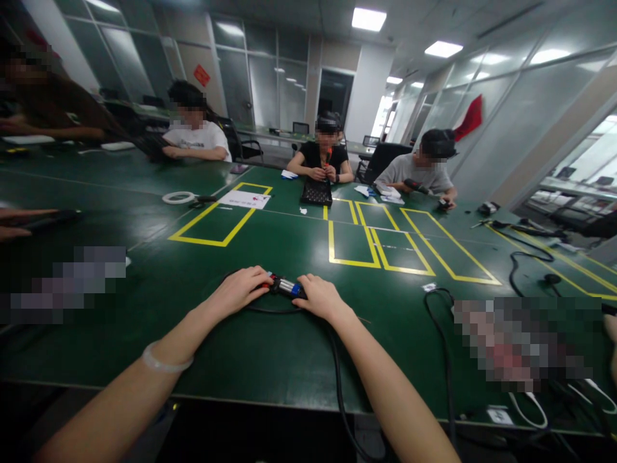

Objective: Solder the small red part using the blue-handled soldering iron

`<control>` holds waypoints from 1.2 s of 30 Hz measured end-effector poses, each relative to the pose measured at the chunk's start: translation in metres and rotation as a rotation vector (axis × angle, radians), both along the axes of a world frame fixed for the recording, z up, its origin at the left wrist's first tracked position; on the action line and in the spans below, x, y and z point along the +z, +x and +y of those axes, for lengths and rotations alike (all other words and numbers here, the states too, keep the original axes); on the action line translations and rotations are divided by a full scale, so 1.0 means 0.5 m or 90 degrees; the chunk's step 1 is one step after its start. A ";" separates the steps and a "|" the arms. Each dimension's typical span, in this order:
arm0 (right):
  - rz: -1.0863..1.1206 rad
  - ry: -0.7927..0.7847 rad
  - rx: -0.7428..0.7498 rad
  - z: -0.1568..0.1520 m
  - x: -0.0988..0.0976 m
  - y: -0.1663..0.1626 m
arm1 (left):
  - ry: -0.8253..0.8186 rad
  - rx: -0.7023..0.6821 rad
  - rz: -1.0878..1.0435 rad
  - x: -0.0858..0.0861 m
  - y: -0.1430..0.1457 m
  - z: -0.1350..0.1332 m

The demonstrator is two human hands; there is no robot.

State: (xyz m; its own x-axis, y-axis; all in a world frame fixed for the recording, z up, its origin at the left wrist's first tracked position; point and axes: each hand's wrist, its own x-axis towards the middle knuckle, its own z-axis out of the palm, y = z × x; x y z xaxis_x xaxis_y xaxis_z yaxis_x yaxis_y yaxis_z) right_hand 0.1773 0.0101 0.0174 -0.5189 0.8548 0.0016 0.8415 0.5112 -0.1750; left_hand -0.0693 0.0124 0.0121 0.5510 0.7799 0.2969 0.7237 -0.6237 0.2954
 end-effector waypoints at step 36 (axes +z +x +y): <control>0.105 0.083 -0.099 -0.004 -0.033 -0.003 | -0.427 0.185 -0.359 -0.006 -0.038 0.022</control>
State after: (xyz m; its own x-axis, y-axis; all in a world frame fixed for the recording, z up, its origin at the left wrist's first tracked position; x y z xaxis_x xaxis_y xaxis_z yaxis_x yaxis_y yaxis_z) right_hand 0.1756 0.0081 0.0011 -0.3646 0.9113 0.1911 0.8773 0.4050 -0.2574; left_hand -0.0884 0.0232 0.0093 0.2177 0.9707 -0.1013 0.4639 -0.0116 0.8858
